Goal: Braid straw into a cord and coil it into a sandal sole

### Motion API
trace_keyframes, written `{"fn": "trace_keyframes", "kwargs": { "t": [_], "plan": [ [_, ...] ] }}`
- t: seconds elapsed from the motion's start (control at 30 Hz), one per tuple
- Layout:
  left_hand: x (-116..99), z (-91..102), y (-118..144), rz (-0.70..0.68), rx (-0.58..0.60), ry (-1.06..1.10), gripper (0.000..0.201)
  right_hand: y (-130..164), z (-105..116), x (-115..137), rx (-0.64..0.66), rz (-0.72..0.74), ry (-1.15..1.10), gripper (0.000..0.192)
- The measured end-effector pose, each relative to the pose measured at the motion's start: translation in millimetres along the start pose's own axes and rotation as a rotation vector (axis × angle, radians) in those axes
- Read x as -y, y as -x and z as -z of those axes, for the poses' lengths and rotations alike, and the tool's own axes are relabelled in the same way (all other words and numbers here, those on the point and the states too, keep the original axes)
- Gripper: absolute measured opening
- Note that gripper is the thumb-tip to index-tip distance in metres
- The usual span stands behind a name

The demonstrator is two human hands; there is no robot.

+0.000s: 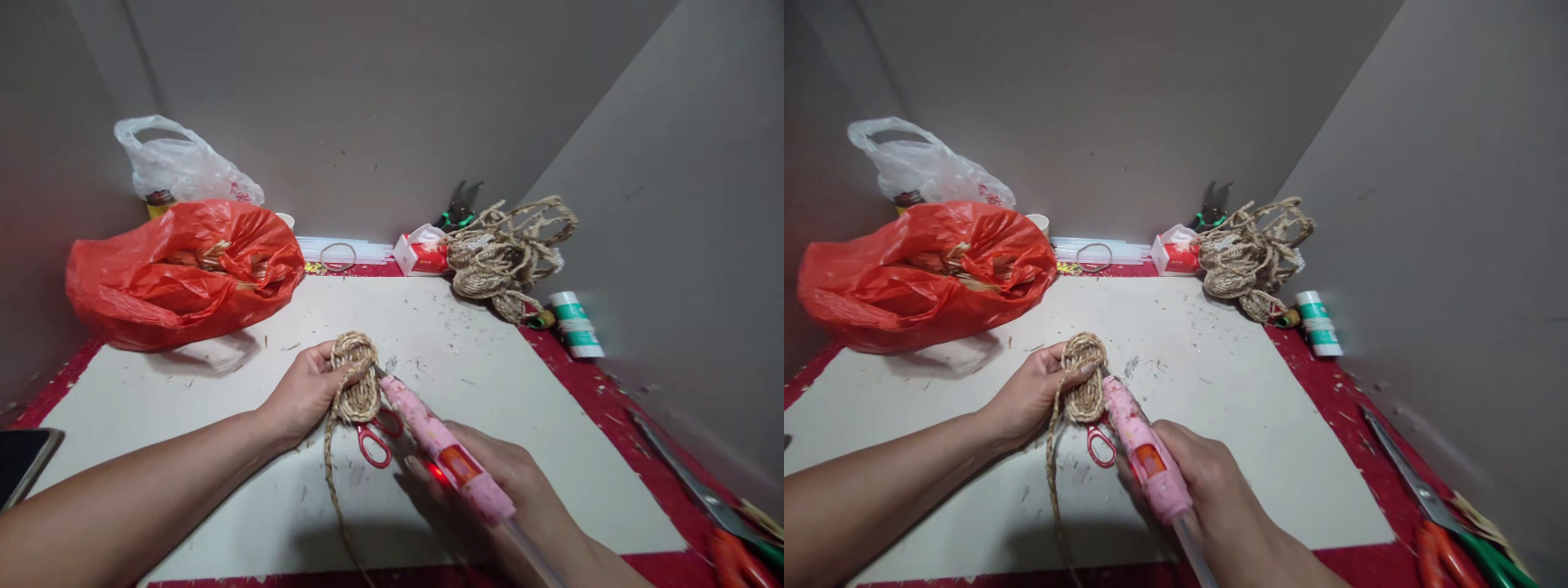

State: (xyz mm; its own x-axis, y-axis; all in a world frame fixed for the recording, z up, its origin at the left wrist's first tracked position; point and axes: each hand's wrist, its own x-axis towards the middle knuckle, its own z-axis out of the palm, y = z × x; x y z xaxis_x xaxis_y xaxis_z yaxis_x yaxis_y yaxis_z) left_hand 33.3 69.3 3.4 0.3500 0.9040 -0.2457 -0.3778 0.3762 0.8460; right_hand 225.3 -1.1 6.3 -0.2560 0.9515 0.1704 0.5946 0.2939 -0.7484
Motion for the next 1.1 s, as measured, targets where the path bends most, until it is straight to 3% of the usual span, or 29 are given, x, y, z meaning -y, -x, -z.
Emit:
{"fn": "trace_keyframes", "kwargs": {
  "t": [0.23,0.53,0.8,1.1],
  "plan": [
    [-2.5,-1.5,0.7,-0.024,0.053,0.012,0.024,1.2,-1.1,-3.5,0.007,-0.026,-0.036,0.023],
    [1.1,0.4,0.1,-0.064,0.014,-0.027,0.025,0.6,1.3,0.9,-0.010,-0.002,-0.007,0.025],
    [-0.6,-1.8,1.8,-0.050,0.016,-0.023,0.027,2.3,1.9,-3.7,0.025,-0.072,-0.033,0.026],
    [1.3,3.4,-0.1,-0.056,0.024,0.005,0.021,4.4,4.7,-3.1,-0.035,0.010,-0.057,0.035]
  ]
}}
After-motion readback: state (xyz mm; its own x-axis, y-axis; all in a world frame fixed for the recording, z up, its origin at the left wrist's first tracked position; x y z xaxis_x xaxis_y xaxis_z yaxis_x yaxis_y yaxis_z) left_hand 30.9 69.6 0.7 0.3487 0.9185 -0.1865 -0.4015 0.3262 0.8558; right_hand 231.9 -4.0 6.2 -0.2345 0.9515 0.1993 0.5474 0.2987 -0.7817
